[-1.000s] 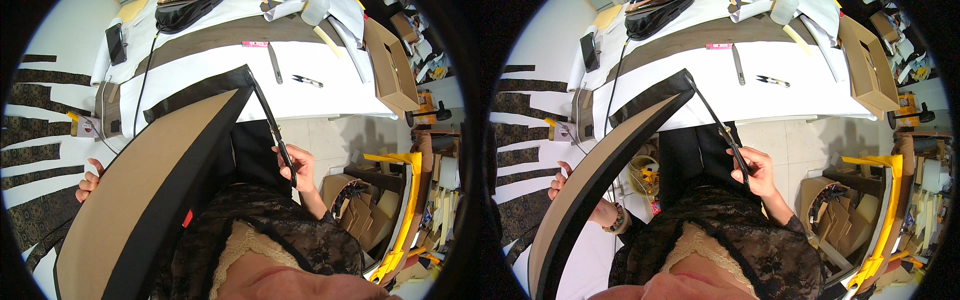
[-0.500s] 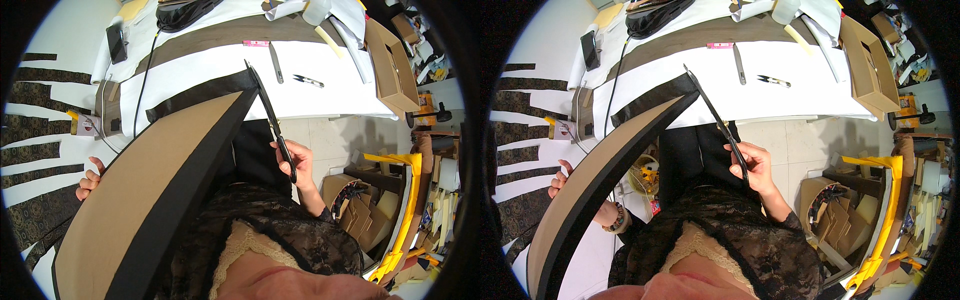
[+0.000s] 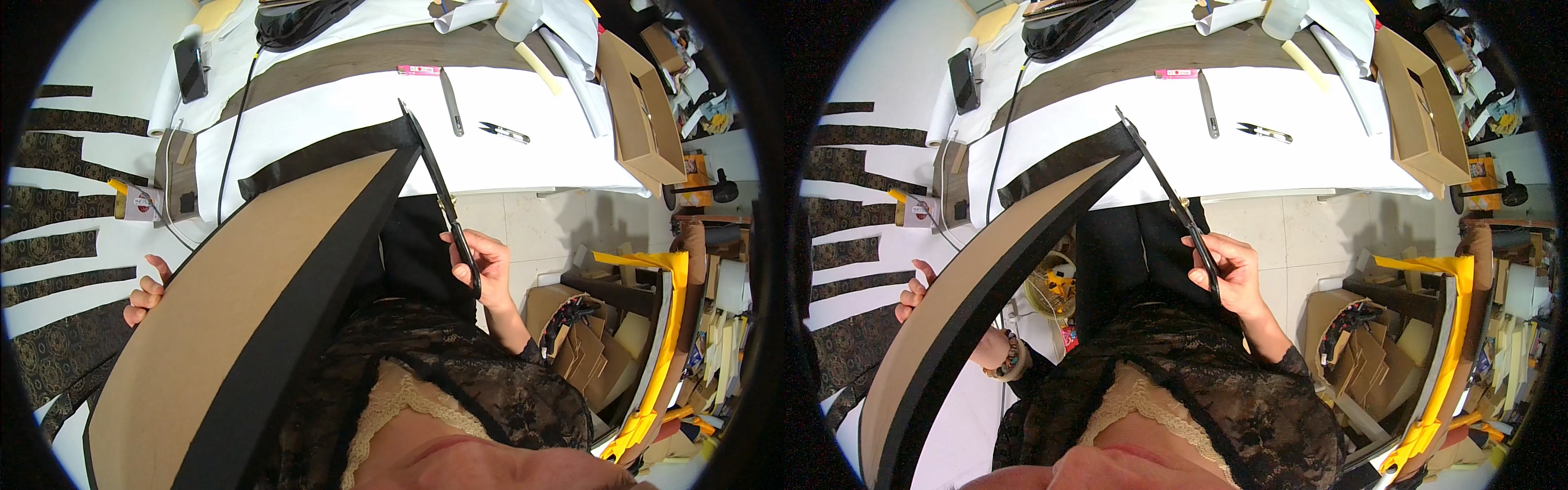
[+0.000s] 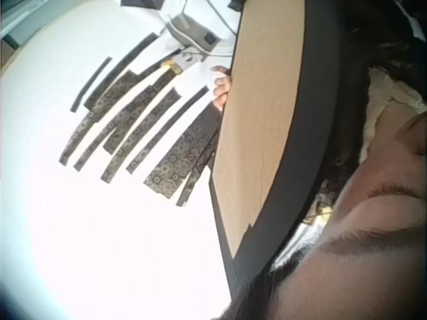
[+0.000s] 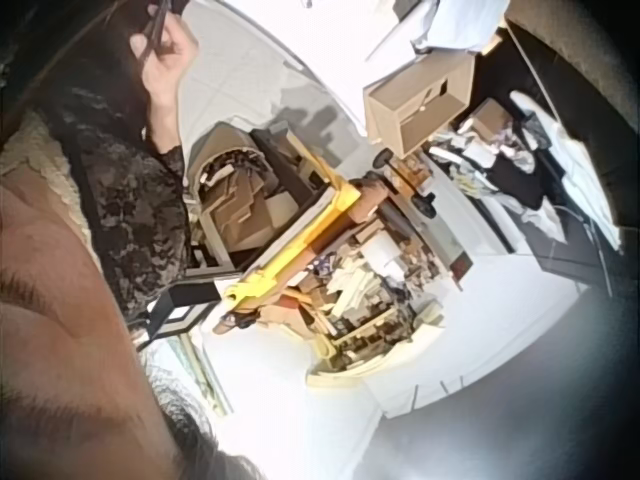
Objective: The person trims a black fabric strip with a utility knife, then irons it onto a beige board. They use shears to cut the strip along the board's edge, then switch to a utility knife for finer trimming. The person irons the board again to secure the fabric.
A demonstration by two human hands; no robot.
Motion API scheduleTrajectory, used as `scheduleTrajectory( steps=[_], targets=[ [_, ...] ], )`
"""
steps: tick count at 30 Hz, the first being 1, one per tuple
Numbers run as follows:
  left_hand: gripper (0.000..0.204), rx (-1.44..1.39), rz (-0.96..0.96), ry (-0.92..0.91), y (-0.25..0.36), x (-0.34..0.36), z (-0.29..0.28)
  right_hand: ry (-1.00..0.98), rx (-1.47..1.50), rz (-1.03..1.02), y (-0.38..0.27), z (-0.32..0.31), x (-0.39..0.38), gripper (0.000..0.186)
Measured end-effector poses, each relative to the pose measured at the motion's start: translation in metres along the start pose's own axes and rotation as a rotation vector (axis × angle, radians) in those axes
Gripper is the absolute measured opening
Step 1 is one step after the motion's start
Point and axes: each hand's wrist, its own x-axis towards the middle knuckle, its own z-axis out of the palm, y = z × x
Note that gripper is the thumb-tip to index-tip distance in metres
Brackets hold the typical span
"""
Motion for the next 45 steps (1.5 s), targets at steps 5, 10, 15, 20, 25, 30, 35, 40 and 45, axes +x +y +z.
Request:
scheduleTrajectory(
  steps=[5,10,15,20,25,30,35,40,45],
  targets=[
    [0.023,0.0,0.0,0.031,0.0,0.0,0.004,0.003,-0.023,-0.004,-0.001,0.001,0.0,0.045],
    [0.022,0.023,0.007,-0.002,0.001,0.001,0.004,0.008,-0.054,0.005,-0.001,0.0,0.0,0.043],
    [0.02,-0.026,-0.005,0.035,0.003,0.001,0.008,0.022,-0.09,0.002,0.0,0.001,-0.001,0.041],
    [0.022,-0.041,0.017,0.04,0.002,0.002,0.007,0.05,-0.067,0.099,0.002,0.0,-0.005,0.039],
    [0.021,0.055,0.03,0.122,0.006,0.001,0.009,0.129,0.015,0.084,0.0,0.0,-0.004,0.04],
    [0.026,0.103,0.081,-0.032,0.01,0.005,-0.003,0.002,-0.286,0.004,-0.017,-0.041,-0.002,0.044],
    [0.021,0.0,0.113,0.067,0.006,0.003,-0.005,-0.044,-0.502,-0.019,-0.033,-0.059,-0.008,0.051],
    [0.02,-0.02,0.137,0.098,0.004,0.004,-0.004,-0.102,-0.6,-0.093,-0.048,-0.056,-0.004,0.05],
    [0.011,-0.029,0.061,-0.068,0.008,0.005,-0.038,-0.116,-0.653,-0.12,-0.054,-0.053,0.001,0.048]
  ],
)
